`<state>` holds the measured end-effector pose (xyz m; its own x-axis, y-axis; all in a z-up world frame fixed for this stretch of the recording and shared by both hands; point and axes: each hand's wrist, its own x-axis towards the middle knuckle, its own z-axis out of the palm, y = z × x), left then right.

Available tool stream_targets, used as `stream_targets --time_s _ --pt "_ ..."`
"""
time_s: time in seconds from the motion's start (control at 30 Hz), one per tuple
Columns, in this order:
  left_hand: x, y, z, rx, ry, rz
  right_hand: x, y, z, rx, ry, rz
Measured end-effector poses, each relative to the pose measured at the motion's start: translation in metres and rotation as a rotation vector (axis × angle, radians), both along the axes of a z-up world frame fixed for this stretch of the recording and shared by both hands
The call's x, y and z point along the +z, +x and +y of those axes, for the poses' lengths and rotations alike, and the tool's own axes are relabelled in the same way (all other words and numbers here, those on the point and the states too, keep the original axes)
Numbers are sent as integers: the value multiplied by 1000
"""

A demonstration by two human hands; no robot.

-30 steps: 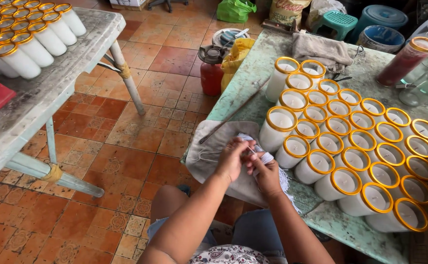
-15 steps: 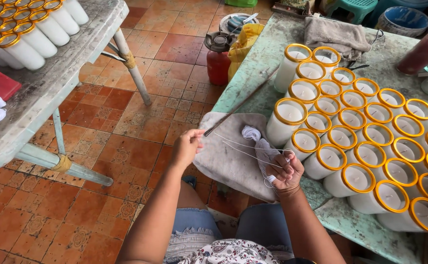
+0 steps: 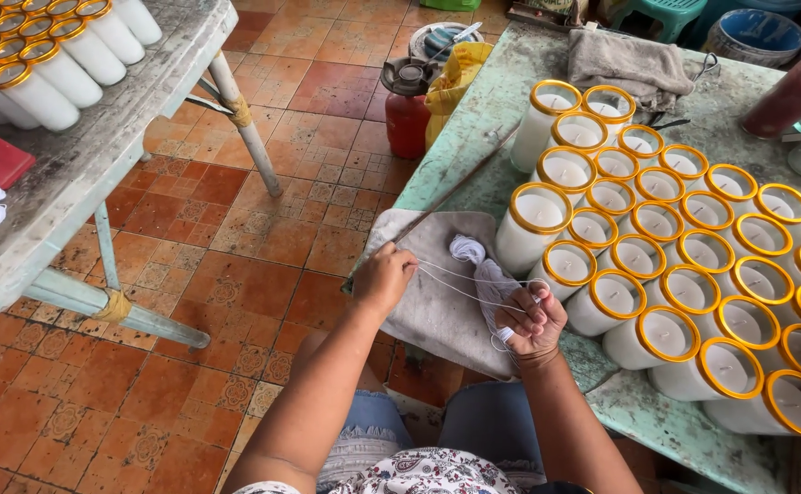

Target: Untangling and separating a bundle of white candle wicks on a cloth-covered surface.

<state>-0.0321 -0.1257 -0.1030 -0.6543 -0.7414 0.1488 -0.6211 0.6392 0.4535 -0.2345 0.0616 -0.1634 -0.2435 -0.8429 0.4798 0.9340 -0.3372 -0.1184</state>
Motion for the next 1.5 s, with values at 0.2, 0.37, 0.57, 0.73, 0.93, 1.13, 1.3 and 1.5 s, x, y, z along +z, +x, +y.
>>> stream_targets --time_s 0.2,0.37,0.57,0.73,0.93,1.13,1.3,1.5 --pt "-7 0 -16 33 45 77 -2 -3 1 -17 45 7" --pt "3 6 -33 47 20 16 -22 -7 -3 -18 138 111" --pt "-17 -3 -40 21 -87 -84 -25 -8 -4 -31 203 155" --pt "-24 -10 -39 11 -158 -107 -17 -5 -3 -35 212 167" --pt "30 18 -24 29 7 95 9 17 -5 -379 428 317" --pt "49 81 -56 169 -513 274 22 30 -12 -635 649 398" --pt "36 103 -66 227 -619 187 25 36 -18 -770 743 449" --pt "15 57 -32 120 -245 157 49 61 -17 -975 685 829"
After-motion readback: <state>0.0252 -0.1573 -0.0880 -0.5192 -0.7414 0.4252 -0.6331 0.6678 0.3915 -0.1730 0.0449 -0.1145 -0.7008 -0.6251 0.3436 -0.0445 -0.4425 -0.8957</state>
